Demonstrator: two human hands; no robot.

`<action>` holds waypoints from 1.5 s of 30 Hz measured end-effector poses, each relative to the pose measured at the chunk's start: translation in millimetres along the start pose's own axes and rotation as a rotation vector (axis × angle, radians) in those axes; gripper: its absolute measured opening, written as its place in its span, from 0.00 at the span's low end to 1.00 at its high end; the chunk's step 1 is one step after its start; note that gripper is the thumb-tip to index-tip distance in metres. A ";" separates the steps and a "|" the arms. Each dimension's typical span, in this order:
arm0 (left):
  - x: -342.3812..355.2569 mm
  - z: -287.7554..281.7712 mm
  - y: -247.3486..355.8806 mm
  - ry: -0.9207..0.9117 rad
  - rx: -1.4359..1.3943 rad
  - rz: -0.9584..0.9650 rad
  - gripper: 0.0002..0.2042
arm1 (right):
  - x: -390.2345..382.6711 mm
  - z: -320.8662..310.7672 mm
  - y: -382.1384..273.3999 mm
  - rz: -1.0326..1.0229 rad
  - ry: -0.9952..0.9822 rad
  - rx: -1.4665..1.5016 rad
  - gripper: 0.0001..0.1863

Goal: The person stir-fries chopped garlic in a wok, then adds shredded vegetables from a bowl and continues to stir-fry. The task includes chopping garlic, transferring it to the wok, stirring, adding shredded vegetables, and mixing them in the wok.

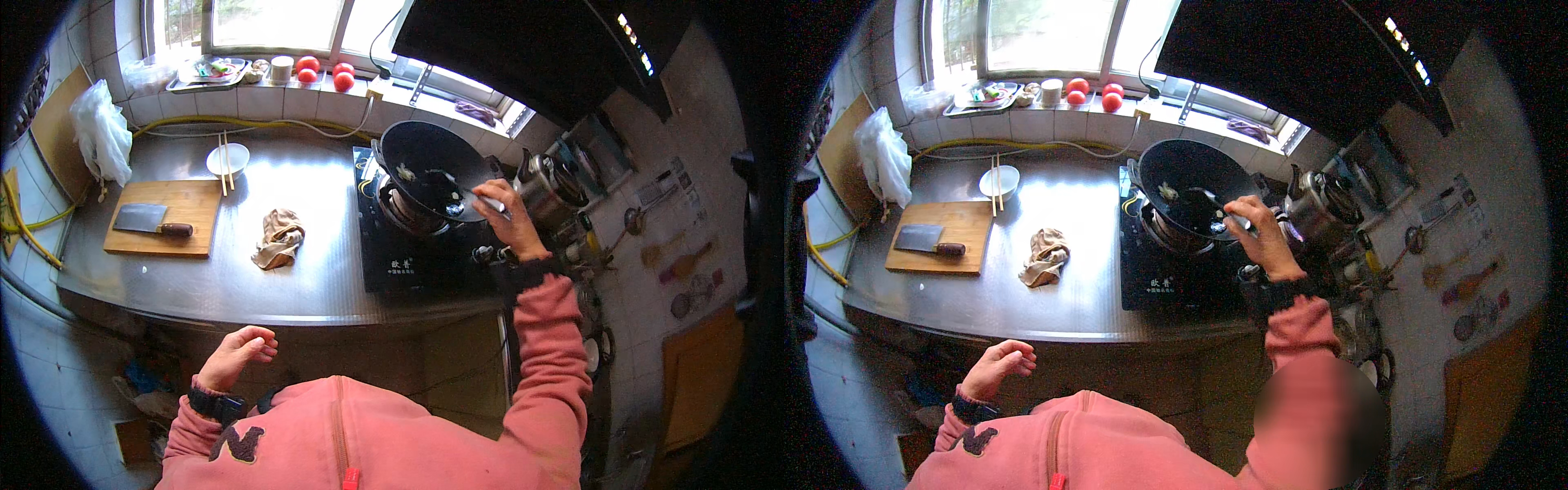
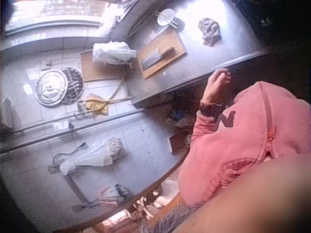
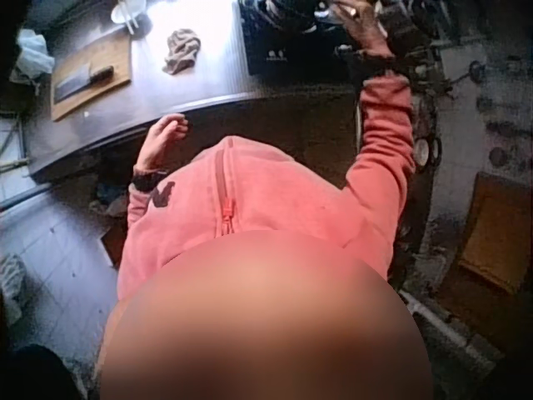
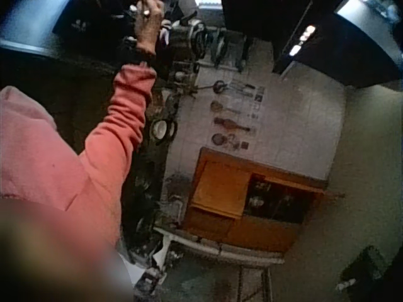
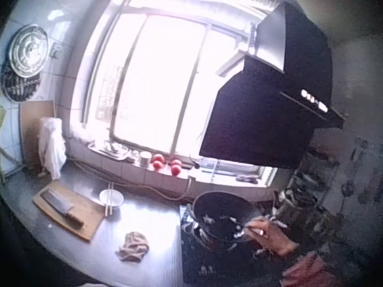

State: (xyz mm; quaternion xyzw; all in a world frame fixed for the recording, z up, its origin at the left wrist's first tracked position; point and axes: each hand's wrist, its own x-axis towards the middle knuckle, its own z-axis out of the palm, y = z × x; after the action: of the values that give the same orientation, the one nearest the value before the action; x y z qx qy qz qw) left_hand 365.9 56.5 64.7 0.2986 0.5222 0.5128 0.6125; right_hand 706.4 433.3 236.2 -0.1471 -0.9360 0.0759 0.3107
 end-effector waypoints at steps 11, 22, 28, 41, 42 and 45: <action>-18.6 -3.5 -8.4 0.076 -0.057 0.032 0.12 | 16.2 32.1 45.9 0.356 0.306 0.078 0.12; -18.0 -6.7 -16.8 0.153 -0.055 -0.026 0.11 | -55.4 32.4 -13.5 0.182 -0.102 0.022 0.26; -12.0 1.3 -18.6 0.130 -0.001 0.046 0.11 | -128.3 44.9 36.7 0.465 0.147 -0.260 0.25; -28.2 -2.3 -67.0 0.233 -0.108 0.042 0.12 | -178.2 86.7 169.3 1.312 -0.042 -0.127 0.22; -30.5 -3.2 -71.6 0.241 -0.126 0.044 0.12 | -179.7 86.5 176.4 1.318 -0.016 -0.048 0.22; -35.4 -2.4 -82.6 0.286 -0.145 0.026 0.12 | -197.7 89.4 207.9 1.094 -0.156 -0.404 0.28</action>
State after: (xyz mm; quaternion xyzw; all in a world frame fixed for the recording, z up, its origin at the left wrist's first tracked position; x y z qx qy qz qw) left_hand 392.3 -1.6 1.4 0.1841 0.5619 0.5942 0.5452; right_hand 850.8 561.5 6.0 -0.6590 -0.7400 0.0559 0.1222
